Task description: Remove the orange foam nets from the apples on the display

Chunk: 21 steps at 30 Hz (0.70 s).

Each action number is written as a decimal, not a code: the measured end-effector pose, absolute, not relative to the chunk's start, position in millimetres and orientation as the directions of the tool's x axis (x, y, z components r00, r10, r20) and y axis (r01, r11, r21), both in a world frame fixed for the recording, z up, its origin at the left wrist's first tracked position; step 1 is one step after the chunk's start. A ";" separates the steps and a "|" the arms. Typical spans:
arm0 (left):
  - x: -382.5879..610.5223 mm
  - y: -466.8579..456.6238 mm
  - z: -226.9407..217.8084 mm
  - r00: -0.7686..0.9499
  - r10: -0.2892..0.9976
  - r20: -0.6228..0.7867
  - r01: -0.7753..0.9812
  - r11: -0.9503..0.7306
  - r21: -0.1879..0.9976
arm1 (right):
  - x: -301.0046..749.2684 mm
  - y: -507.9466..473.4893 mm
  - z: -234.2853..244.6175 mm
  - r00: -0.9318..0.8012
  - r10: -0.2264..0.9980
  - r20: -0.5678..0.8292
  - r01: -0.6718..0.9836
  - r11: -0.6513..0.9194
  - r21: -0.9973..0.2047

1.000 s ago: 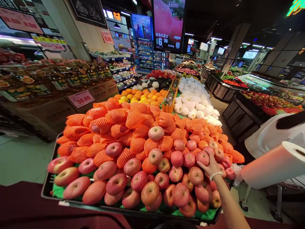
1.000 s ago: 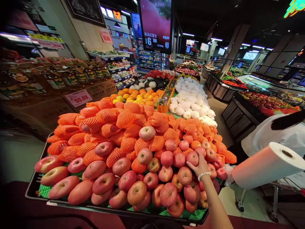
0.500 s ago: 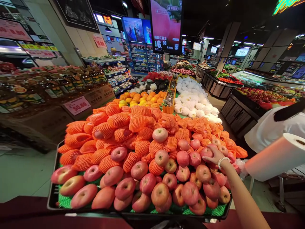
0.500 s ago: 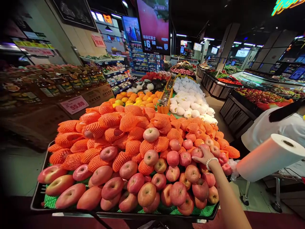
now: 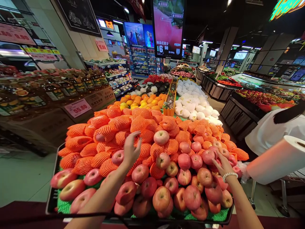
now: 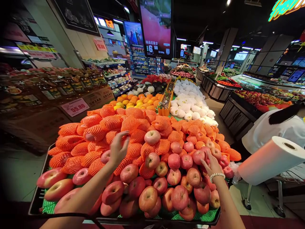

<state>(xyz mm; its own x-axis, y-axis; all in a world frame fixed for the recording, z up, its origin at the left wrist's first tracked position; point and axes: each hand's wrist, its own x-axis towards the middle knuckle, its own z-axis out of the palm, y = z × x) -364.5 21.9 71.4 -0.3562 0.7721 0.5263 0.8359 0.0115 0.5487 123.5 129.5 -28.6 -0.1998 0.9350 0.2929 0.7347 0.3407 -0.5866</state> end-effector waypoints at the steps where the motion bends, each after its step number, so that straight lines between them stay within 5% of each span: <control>1: -360.2 47.3 74.2 -0.287 0.841 0.459 0.855 0.009 0.519 | 128.0 124.5 -27.4 -0.189 0.932 0.310 0.734 0.343 -0.586; 7: -316.3 196.4 91.1 -0.168 0.964 0.206 0.913 0.074 0.400 | 156.1 84.8 -26.6 -0.146 0.886 0.440 0.710 0.404 -0.577; 12: -305.7 234.8 97.8 -0.192 0.981 0.028 0.936 0.175 0.305 | 173.2 56.8 -31.7 -0.075 0.878 0.472 0.713 0.378 -0.591; 17: -295.5 198.8 122.8 -0.072 0.972 0.224 0.957 0.004 0.290 | 148.5 41.1 -3.3 -0.015 0.840 0.543 0.621 0.433 -0.653; 21: -254.9 123.3 122.2 0.124 0.923 0.365 0.912 -0.251 0.325 | 84.7 31.7 11.8 -0.069 0.914 0.400 0.385 0.395 -0.834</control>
